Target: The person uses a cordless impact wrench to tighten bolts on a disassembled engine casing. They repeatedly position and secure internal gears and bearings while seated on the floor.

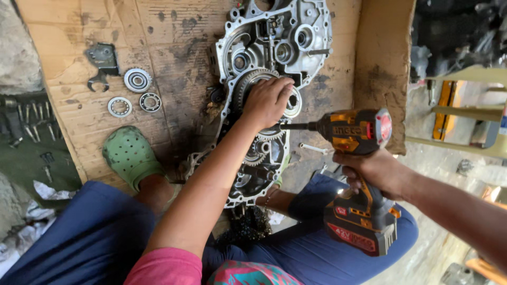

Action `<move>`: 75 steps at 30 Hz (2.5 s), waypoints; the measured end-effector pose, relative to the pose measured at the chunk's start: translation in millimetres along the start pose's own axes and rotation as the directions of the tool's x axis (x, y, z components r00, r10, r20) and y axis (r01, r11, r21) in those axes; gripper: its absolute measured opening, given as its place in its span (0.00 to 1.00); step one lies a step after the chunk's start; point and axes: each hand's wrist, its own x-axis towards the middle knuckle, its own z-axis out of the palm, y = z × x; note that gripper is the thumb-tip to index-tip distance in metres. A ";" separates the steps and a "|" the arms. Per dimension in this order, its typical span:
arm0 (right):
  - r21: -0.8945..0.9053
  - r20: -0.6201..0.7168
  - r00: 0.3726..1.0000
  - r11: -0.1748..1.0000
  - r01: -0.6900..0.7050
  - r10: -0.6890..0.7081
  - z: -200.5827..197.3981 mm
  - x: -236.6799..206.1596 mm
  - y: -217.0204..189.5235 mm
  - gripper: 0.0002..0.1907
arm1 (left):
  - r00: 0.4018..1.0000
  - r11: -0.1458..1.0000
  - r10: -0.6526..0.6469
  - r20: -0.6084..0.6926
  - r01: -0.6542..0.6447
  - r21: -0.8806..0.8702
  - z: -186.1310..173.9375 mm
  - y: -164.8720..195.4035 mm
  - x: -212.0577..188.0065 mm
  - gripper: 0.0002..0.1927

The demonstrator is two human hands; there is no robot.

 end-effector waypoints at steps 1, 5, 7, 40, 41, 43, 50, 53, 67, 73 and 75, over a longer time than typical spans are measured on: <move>-0.021 -0.004 1.000 1.000 0.004 -0.004 -0.6 1.4 -0.7 0.06 | 1.000 1.000 -0.007 -0.017 0.007 -0.001 0.2 0.1 -1.9 0.25; -0.022 -0.003 0.999 0.999 -0.042 0.042 -0.1 5.2 1.2 0.10 | 0.998 0.999 0.005 -0.064 -0.008 -0.040 -1.3 1.0 -6.4 0.23; -0.018 -0.017 0.999 0.999 -0.038 0.038 -0.1 5.9 1.3 0.10 | 0.996 0.999 0.031 -0.088 -0.034 -0.039 -1.3 1.0 -7.6 0.22; 0.117 -0.059 0.983 0.979 -0.169 0.177 12.2 1.2 1.6 0.06 | 0.977 0.994 0.096 -0.190 -0.103 -0.029 9.6 -8.6 -7.6 0.20; 0.105 -0.063 0.982 0.980 -0.168 0.176 13.1 0.6 1.2 0.07 | 0.982 0.996 0.086 -0.170 -0.091 -0.024 10.6 -9.6 -7.9 0.20; 0.087 -0.071 0.983 0.983 -0.162 0.168 14.9 -0.7 1.5 0.07 | 0.990 0.998 0.057 -0.131 -0.061 -0.021 13.6 -11.7 -8.6 0.19; 0.085 -0.015 0.995 0.991 -0.099 0.101 11.5 4.5 4.6 0.08 | 0.989 0.997 0.076 -0.125 -0.077 -0.002 21.7 -16.9 -1.2 0.20; 0.104 -0.016 0.984 0.979 -0.176 0.178 7.1 4.7 9.4 0.06 | 0.991 0.998 0.060 -0.119 -0.062 -0.012 23.7 -15.8 -3.3 0.20; 0.160 -0.032 0.996 0.984 -0.073 0.079 9.6 -6.6 17.8 0.20 | 0.992 0.998 0.060 -0.113 -0.063 -0.016 20.6 -18.0 -4.1 0.22; 0.237 0.001 0.999 0.970 0.048 -0.049 -36.4 -30.4 46.5 0.23 | 0.995 0.999 0.035 -0.095 -0.037 -0.018 19.0 -16.3 -6.5 0.23; 0.256 -0.016 0.997 0.964 0.076 -0.075 -53.5 -38.1 53.5 0.24 | 0.992 0.998 0.060 -0.113 -0.062 -0.015 16.8 -14.8 -5.5 0.23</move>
